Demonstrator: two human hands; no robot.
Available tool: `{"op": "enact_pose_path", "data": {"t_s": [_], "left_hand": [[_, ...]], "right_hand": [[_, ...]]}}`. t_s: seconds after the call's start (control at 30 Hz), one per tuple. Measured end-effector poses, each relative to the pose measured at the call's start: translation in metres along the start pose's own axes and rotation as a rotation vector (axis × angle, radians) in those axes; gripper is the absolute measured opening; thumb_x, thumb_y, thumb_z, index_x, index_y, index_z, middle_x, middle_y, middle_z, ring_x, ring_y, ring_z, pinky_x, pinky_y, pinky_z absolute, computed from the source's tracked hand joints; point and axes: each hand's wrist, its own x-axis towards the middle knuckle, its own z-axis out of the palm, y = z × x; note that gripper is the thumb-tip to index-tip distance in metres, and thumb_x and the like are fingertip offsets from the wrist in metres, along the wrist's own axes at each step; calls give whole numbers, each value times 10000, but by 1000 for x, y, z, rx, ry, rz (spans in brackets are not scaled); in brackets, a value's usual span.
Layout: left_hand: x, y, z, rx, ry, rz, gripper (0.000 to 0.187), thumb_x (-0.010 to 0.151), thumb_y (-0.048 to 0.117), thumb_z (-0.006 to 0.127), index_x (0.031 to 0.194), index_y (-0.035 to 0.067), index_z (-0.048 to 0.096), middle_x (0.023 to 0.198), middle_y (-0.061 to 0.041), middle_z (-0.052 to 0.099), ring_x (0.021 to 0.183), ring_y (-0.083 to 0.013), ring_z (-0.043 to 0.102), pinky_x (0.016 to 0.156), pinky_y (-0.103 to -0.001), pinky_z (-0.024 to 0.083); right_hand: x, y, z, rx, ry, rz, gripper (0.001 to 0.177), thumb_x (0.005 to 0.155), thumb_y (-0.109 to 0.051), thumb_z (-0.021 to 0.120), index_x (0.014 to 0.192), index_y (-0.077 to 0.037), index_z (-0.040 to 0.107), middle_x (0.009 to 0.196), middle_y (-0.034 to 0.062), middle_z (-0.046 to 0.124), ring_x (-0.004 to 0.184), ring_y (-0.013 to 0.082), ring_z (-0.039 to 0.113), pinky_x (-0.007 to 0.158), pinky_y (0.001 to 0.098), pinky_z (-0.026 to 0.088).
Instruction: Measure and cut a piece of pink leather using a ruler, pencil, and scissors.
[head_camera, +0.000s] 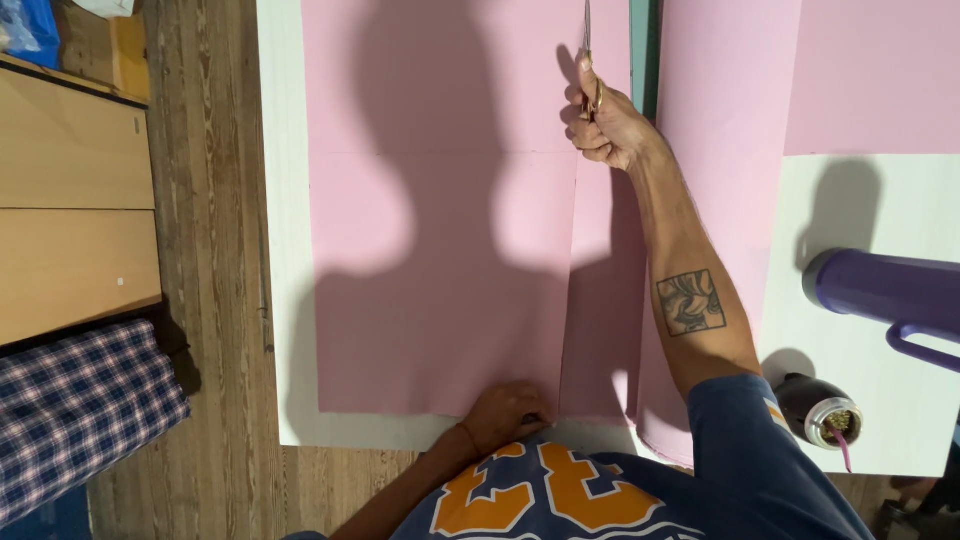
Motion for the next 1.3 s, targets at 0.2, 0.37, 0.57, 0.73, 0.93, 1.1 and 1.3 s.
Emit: {"op": "enact_pose_path", "data": {"t_s": [0.2, 0.37, 0.57, 0.73, 0.93, 1.1, 1.3], "left_hand": [[-2, -10, 10, 40, -13, -22, 41, 900, 125, 796, 940, 131, 792, 1010, -32, 734, 861, -215, 673, 817, -315, 562], [-2, -10, 8, 46, -12, 1, 55, 898, 119, 790, 947, 120, 767, 1003, -34, 703, 861, -218, 653, 789, -324, 551], [3, 5, -8, -26, -21, -6, 34, 898, 80, 783, 919, 101, 767, 997, -37, 733, 852, -214, 674, 818, -309, 567], [2, 5, -10, -39, -56, -21, 69, 893, 67, 790, 943, 114, 783, 1017, -24, 732, 887, -206, 681, 844, -299, 566], [-1, -5, 0, 12, -45, -27, 45, 904, 165, 795, 919, 124, 784, 972, -10, 705, 822, -184, 641, 751, -312, 525], [1, 0, -6, -29, -67, -31, 41, 898, 130, 800, 935, 114, 789, 987, -25, 718, 854, -199, 660, 794, -309, 545], [1, -3, -7, -40, -31, 17, 53, 888, 115, 791, 937, 125, 773, 1014, -20, 715, 896, -211, 667, 813, -322, 545]], "right_hand": [[9, -9, -4, -23, 0, -7, 517, 821, -751, 565, 816, -242, 475, 505, -113, 362, 366, 7, 243, 256, 190, 140], [9, -21, 0, -39, 47, 5, 533, 795, -766, 572, 821, -240, 486, 497, -110, 373, 369, 7, 248, 263, 180, 153], [19, -27, -5, -51, 25, -13, 545, 779, -780, 571, 826, -244, 482, 493, -107, 367, 368, 8, 241, 264, 184, 139], [32, -31, -14, -15, -15, -23, 513, 822, -748, 571, 814, -243, 480, 491, -115, 336, 362, 15, 234, 268, 197, 147], [35, -43, -12, -29, 4, -6, 527, 774, -764, 605, 812, -247, 510, 498, -103, 398, 365, 3, 270, 268, 176, 154], [44, -46, -16, -32, -27, -22, 535, 790, -771, 572, 829, -247, 473, 502, -116, 364, 368, 6, 245, 266, 189, 138], [55, -54, -19, -18, -9, -14, 520, 801, -755, 590, 816, -246, 489, 507, -107, 379, 377, 1, 267, 274, 174, 157]]}}
